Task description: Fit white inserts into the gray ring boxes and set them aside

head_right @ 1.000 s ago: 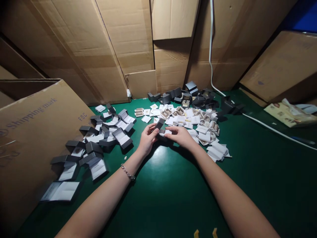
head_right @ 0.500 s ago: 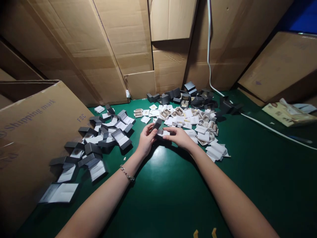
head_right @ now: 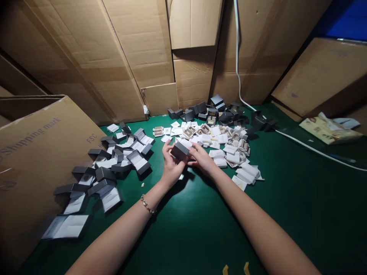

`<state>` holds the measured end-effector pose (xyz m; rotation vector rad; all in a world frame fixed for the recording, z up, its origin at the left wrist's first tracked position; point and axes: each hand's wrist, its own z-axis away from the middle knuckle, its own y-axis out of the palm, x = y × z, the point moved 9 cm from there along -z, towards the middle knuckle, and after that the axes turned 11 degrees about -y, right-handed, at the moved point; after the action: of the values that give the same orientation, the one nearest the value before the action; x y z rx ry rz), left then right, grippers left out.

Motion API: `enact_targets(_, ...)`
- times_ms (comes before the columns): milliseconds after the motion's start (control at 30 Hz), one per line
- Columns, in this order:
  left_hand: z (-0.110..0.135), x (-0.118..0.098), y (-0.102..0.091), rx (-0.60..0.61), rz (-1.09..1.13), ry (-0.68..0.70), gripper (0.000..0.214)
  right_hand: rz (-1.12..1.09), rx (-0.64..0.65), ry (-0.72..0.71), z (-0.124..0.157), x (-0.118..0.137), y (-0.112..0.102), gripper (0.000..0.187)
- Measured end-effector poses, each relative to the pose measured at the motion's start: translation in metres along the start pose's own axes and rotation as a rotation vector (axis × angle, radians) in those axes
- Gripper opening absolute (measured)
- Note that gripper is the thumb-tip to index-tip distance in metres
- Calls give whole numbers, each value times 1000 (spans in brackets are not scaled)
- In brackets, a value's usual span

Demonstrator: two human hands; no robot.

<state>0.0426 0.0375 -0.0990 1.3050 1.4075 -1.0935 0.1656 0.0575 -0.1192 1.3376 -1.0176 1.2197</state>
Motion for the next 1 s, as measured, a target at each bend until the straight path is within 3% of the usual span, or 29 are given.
enact_targets(67,5,-7,5,43,-48,76,48,-88,57,24,3,-1,10,41)
enact_targets(167,6,-4,12,143,-71,37,55,-143,38,-44,-1,2,5,43)
enact_targets(333,-2,13,14,239,227,-204,54,-53,3,-110,-11,2,-18,53)
enact_targets(433,-7,27,14,216,413,-412,62,84,69,-174,-11,9,-15,56)
enact_targets(500,-10,30,15,215,451,-465,67,201,101,-239,-9,14,-10,55)
enact_targets(667,-14,27,18,244,445,-425,38,516,-32,-546,4,43,-10,58)
enact_targets(800,-14,30,18,232,400,-413,32,671,-55,-798,18,68,-5,29)
enact_targets(900,-14,29,18,245,366,-393,31,732,-20,-877,22,72,0,17)
enact_targets(1000,-14,27,18,250,354,-378,29,735,13,-842,20,68,3,18)
